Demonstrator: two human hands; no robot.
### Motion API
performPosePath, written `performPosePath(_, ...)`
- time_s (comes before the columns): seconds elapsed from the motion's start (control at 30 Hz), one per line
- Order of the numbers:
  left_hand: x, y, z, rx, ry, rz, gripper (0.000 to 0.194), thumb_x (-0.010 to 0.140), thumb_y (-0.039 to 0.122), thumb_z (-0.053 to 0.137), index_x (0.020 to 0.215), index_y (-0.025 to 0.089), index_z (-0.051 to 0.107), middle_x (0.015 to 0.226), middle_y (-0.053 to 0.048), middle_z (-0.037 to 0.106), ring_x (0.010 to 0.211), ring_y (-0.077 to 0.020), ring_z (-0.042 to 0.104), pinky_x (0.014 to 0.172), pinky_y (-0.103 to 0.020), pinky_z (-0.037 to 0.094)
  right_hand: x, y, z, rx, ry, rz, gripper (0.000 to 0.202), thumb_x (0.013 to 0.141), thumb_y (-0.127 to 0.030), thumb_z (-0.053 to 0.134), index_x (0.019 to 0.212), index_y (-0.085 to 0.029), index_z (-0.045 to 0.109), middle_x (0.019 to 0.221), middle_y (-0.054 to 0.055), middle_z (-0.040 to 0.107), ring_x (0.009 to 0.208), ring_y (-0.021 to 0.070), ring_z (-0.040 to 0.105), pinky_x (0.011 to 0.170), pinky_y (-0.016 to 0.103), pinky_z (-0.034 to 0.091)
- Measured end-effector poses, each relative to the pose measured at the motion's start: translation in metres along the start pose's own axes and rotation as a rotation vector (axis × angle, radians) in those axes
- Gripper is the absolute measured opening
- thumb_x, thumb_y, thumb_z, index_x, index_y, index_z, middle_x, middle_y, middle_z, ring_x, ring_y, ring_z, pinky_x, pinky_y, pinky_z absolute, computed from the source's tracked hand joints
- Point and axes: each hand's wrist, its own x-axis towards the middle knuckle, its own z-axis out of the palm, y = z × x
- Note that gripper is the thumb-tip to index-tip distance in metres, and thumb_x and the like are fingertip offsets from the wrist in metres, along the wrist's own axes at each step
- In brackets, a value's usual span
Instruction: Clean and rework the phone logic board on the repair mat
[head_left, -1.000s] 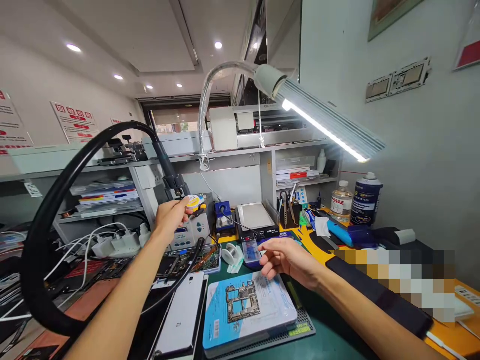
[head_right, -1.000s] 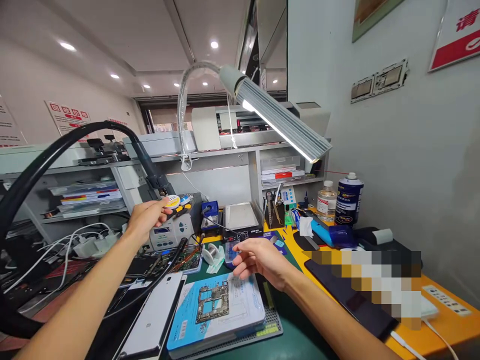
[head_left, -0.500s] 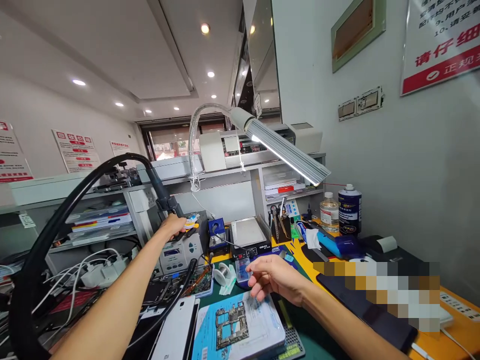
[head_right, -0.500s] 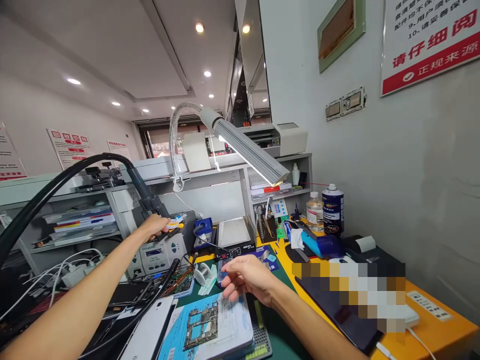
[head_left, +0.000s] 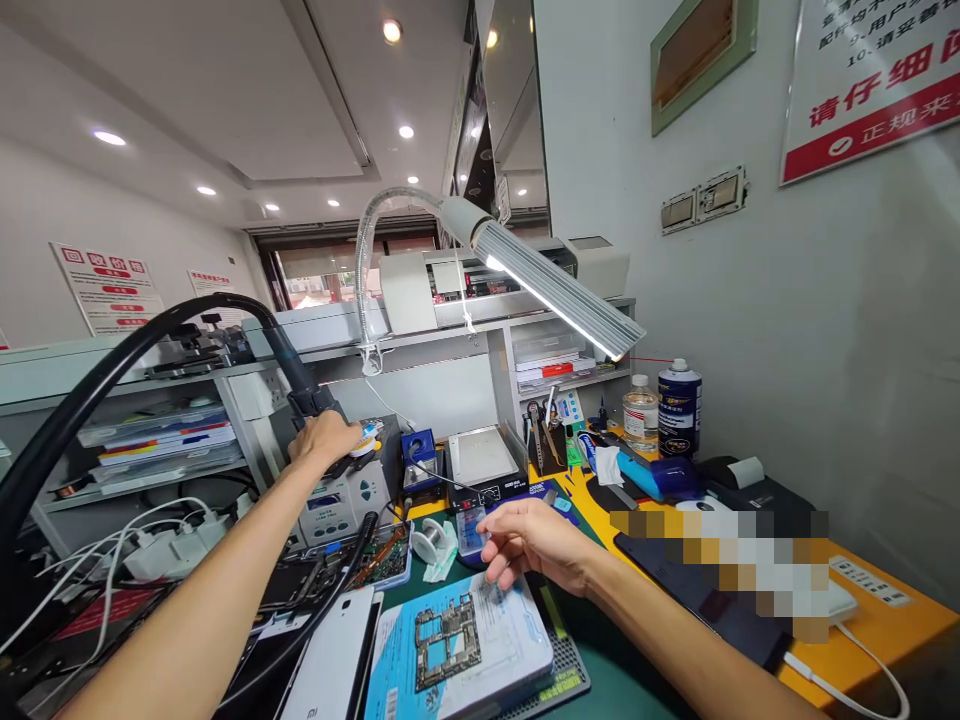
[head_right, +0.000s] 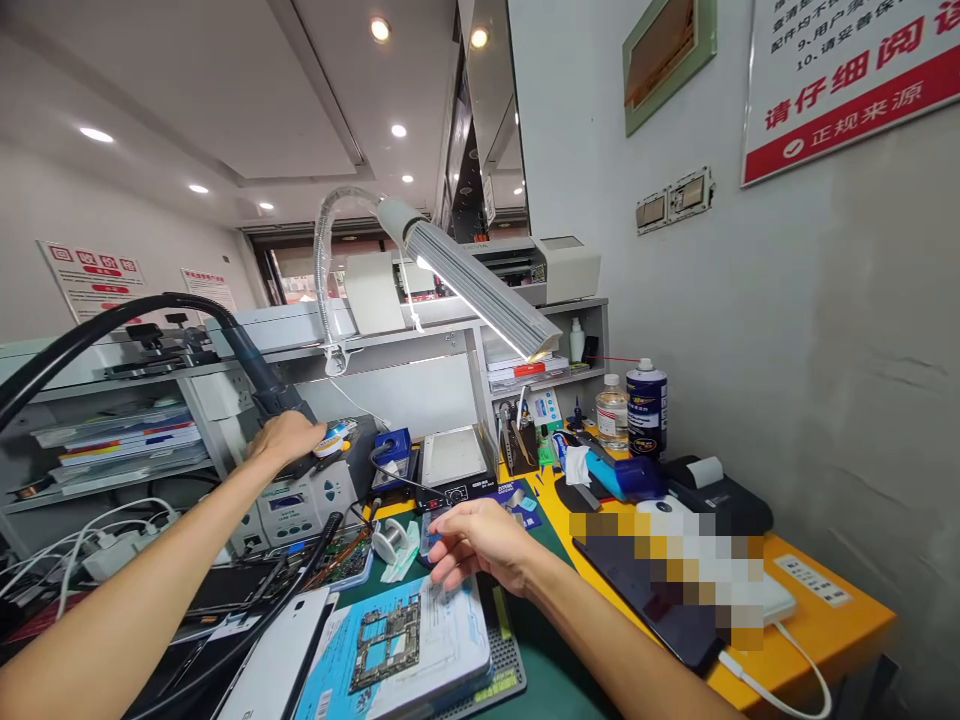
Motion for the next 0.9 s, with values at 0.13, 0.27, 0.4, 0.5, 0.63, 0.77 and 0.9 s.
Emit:
performPosePath(0.13,-0.04,0.014,0.006,0.104,0.079,0.138,0.039,0.101,0.043,0.071,0.132,0.019,0.067,0.133,-0.01,0.069,0.116,-0.0251,0.07,0.097,-0.046,0.061,0.0,-0.001,0.0,-0.016,0.004,0.0,0.019,0.077,-0.027,0.077,0.086,-0.012,0.07,0.069,0.006,0.073,0.054,0.0185,0.073,0.049,0.026,0.057)
performPosePath(0.27,-0.106,0.004,0.026,0.08,0.143,0.346,0.028,0.103,0.045,0.067,0.106,0.018,0.07,0.103,-0.004,0.072,0.085,-0.0149,0.068,0.079,-0.033,0.059,-0.001,-0.005,-0.001,-0.039,0.047,-0.026,0.011,0.069,-0.02,0.077,0.076,-0.013,0.072,0.056,0.0,0.066,0.045,0.0136,0.062,0.044,0.023,0.051)
performPosePath(0.4,-0.157,-0.022,0.048,-0.045,0.255,0.453,0.051,0.099,0.041,0.057,0.059,0.023,0.031,0.057,0.007,0.026,0.054,-0.0103,0.03,0.06,-0.027,0.036,0.001,-0.011,-0.007,-0.037,0.193,-0.116,0.017,0.071,-0.018,0.079,0.087,-0.012,0.075,0.05,-0.006,0.056,0.041,0.0108,0.052,0.041,0.022,0.043)
performPosePath(0.5,-0.17,-0.035,0.054,-0.136,0.284,0.461,0.049,0.092,0.044,0.053,0.062,0.023,0.02,0.06,0.006,0.018,0.056,-0.0115,0.024,0.061,-0.029,0.032,0.006,-0.016,-0.021,-0.029,0.451,-0.254,0.022,0.089,-0.022,0.074,0.109,-0.014,0.071,0.057,-0.008,0.056,0.043,0.0095,0.049,0.041,0.02,0.039)
performPosePath(0.63,-0.168,-0.046,0.05,-0.229,0.285,0.381,0.05,0.094,0.053,0.054,0.063,0.024,0.028,0.056,0.006,0.026,0.054,-0.0124,0.031,0.061,-0.028,0.034,0.014,-0.02,-0.048,-0.047,0.821,-0.411,0.02,0.107,-0.031,0.068,0.121,-0.016,0.065,0.087,-0.002,0.066,0.056,0.0087,0.056,0.049,0.02,0.048)
performPosePath(0.77,-0.161,-0.057,0.048,-0.298,0.249,0.28,0.044,0.098,0.059,0.048,0.068,0.027,0.042,0.05,0.006,0.043,0.048,-0.0148,0.044,0.053,-0.028,0.038,0.019,-0.021,-0.069,-0.07,1.03,-0.482,0.027,0.107,-0.032,0.07,0.129,-0.016,0.065,0.11,0.006,0.07,0.079,0.0154,0.068,0.066,0.028,0.061)
performPosePath(0.9,-0.156,-0.064,0.054,-0.329,0.215,0.237,0.036,0.097,0.059,0.044,0.086,0.028,0.057,0.058,0.003,0.062,0.051,-0.0197,0.059,0.053,-0.031,0.045,0.023,-0.018,-0.082,-0.1,1.098,-0.509,0.03,0.108,-0.035,0.07,0.131,-0.016,0.066,0.115,0.007,0.071,0.088,0.0188,0.072,0.074,0.034,0.065)
